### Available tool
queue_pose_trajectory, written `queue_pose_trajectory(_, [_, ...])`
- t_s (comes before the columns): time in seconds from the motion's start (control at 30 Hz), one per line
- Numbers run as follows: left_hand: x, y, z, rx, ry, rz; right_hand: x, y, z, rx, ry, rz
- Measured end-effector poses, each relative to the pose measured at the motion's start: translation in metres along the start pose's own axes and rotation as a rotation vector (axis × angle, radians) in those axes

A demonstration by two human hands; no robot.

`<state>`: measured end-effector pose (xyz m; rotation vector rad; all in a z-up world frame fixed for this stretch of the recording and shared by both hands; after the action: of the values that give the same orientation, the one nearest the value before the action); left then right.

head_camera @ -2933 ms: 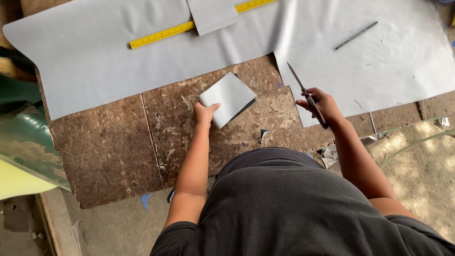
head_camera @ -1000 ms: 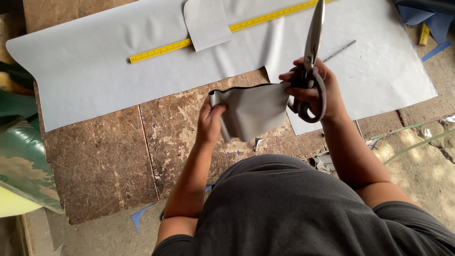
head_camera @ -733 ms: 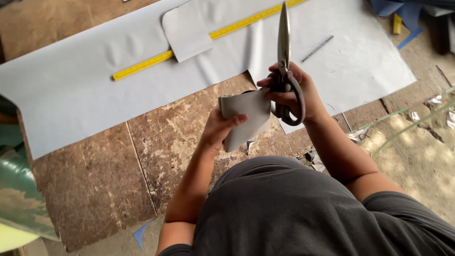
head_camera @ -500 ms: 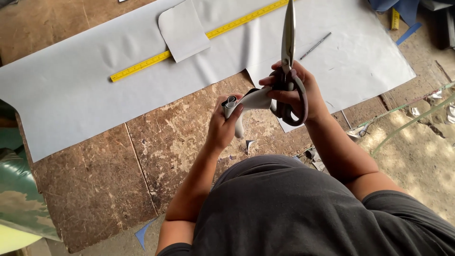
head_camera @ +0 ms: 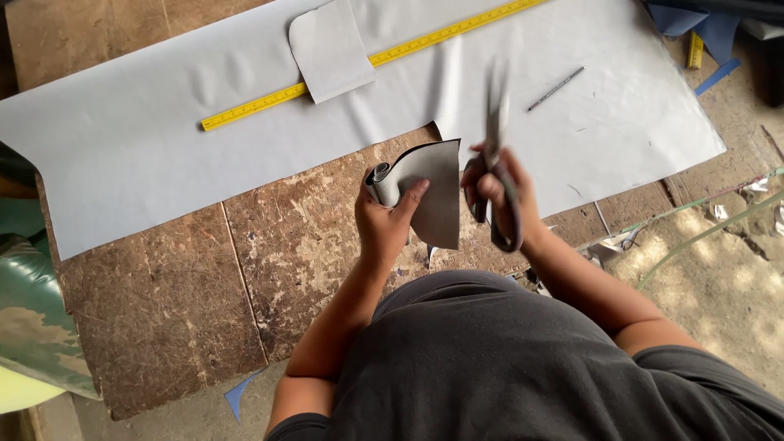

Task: The person measures and marks a large sheet of grey material on a wooden table using a yellow ruler and a pencil. They then use scissors to cut the material along the marked lines, separating smaller rectangular pieces from the main sheet.

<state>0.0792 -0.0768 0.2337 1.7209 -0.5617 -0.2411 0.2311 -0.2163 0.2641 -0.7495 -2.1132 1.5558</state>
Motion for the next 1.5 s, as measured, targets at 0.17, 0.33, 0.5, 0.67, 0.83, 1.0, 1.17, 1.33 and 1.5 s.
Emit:
queue_pose_trajectory(0.17, [-0.001,0.021,-0.006,0.036,0.019,-0.01,0.0,0.052,0.037,0.117,-0.155,0.254])
queue_pose_trajectory(0.33, [0.003,0.032,-0.005,0.083,0.014,-0.049,-0.004,0.059,0.04,0.133,-0.183,0.385])
queue_pose_trajectory(0.5, [0.002,0.041,-0.009,0.11,-0.023,-0.045,-0.012,0.077,0.044,0.092,-0.188,0.315])
queue_pose_trajectory(0.67, [-0.007,0.047,-0.012,0.052,-0.081,-0.089,-0.006,0.052,0.043,0.049,-0.222,0.365])
queue_pose_trajectory(0.83, [-0.018,0.07,-0.023,0.004,-0.164,-0.108,-0.006,0.036,0.047,0.017,-0.244,0.41])
queue_pose_trajectory(1.0, [-0.024,0.082,-0.03,-0.079,-0.347,-0.157,-0.017,0.043,0.055,0.01,-0.312,0.466])
queue_pose_trajectory(1.17, [-0.022,0.083,-0.021,-0.143,-0.374,-0.166,-0.01,0.025,0.046,-0.004,-0.353,0.475])
queue_pose_trajectory(1.33, [-0.022,0.091,-0.013,-0.151,-0.378,-0.172,-0.014,0.017,0.046,-0.018,-0.342,0.45])
queue_pose_trajectory(1.5, [-0.024,0.091,-0.007,-0.228,-0.469,-0.211,-0.022,0.018,0.066,0.005,-0.348,0.498])
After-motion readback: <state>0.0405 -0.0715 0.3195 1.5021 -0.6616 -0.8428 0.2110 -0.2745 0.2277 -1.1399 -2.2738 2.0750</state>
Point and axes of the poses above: each hand's wrist, its own z-axis away from the middle knuckle, its own x-axis out of the palm, y = z × x, the point moved 6 cm from there along -z, towards the middle knuckle, and after that the axes turned 13 degrees about z, right-handed, at the moved point
